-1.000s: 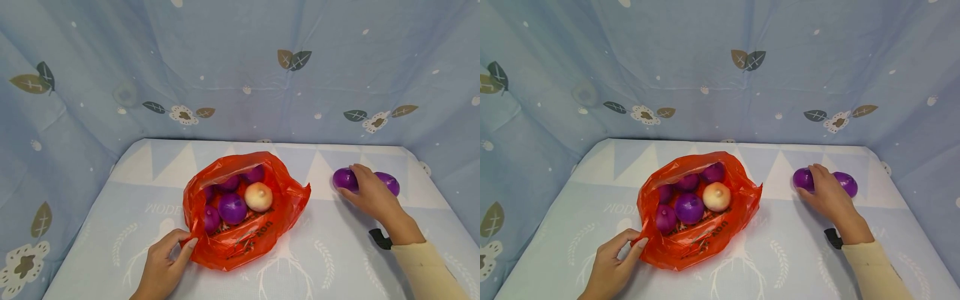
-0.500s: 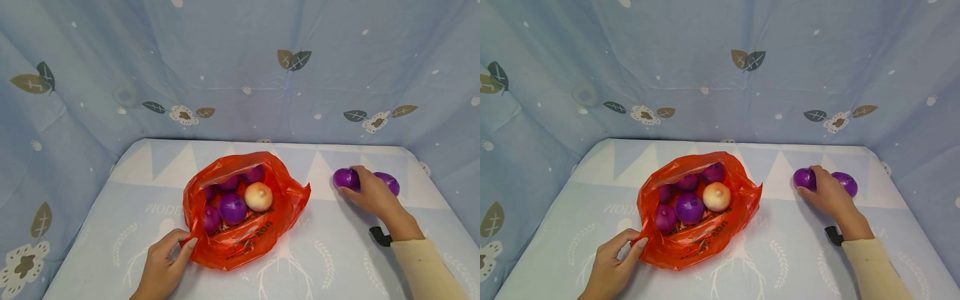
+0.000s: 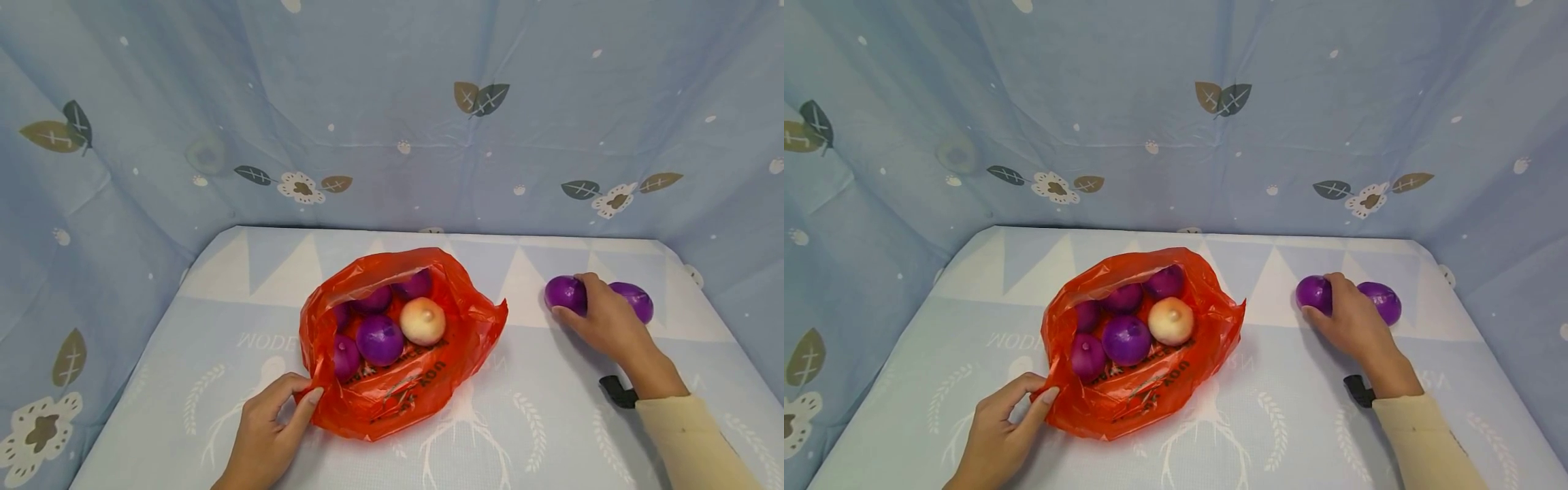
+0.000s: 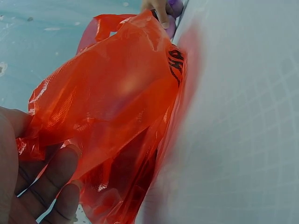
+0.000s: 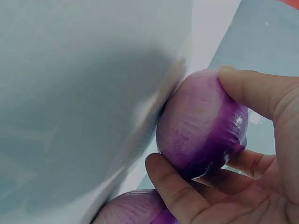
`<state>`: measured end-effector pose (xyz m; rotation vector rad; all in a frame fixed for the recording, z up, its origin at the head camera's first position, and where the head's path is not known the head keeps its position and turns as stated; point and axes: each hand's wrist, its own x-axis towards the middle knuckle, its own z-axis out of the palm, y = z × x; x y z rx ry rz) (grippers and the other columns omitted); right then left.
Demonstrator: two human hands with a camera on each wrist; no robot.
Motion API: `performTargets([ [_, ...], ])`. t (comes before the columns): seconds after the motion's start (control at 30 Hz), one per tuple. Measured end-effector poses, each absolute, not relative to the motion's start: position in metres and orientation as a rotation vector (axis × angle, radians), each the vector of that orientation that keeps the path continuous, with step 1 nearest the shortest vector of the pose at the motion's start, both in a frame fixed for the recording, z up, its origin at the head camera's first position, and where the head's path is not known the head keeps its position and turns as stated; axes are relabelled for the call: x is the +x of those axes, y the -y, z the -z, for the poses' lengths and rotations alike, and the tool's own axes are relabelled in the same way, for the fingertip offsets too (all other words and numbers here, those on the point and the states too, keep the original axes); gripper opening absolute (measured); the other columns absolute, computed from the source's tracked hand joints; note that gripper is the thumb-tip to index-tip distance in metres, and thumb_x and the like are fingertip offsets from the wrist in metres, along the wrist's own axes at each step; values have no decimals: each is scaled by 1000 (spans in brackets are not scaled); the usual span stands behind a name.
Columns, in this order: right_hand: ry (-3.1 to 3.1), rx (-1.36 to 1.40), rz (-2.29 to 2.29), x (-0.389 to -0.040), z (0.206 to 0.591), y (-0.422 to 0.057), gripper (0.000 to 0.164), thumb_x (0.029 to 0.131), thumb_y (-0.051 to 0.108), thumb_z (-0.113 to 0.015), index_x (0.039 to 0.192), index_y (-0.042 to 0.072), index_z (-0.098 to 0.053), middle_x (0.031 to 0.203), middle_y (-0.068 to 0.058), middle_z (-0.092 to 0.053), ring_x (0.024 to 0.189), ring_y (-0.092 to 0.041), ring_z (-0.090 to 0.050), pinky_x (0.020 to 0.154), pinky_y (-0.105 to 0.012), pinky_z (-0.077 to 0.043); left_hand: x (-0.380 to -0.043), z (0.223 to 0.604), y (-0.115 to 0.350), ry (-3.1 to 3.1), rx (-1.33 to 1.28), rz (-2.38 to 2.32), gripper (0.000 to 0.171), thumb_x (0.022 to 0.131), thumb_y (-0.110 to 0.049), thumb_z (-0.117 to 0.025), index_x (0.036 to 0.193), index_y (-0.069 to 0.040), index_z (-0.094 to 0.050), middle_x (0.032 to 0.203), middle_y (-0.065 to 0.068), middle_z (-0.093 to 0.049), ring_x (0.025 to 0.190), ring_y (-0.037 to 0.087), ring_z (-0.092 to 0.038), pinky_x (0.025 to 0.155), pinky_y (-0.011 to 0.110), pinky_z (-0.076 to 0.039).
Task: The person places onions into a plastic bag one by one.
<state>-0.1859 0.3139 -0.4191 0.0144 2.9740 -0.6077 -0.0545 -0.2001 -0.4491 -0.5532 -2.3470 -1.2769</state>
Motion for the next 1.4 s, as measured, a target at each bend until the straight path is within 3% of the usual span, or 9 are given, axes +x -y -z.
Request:
performTargets([
  [0.3, -3002, 24, 645, -176, 407, -307, 88, 94, 35, -79, 151, -11, -30, 142, -41, -44, 124, -64, -46, 92, -79, -43, -56, 451, 200, 2318, -581, 1274, 36, 84, 11, -80, 103, -18, -70, 91, -8, -65, 79, 5, -58, 77, 15, -50],
  [0.77, -3182, -248, 800, -136, 380, -296, 77, 91, 27, -83, 146, -7, -41, 131, -37, -56, 107, -57, -62, 84, -71, -52, -55, 450, 200, 2373, -534, 1279, 32, 87, 9, -79, 101, -19, -69, 91, -9, -65, 79, 6, -57, 77, 15, -50],
  [1.4, -3238, -475, 812, -86, 319, -239, 86, 77, 30, -95, 148, 13, -50, 127, -18, -66, 94, -42, -73, 69, -55, -61, -54, 448, 200, 2347, -546, 1286, 34, 86, 10, -79, 102, -19, -70, 91, -9, -65, 80, 6, -57, 78, 15, -50],
])
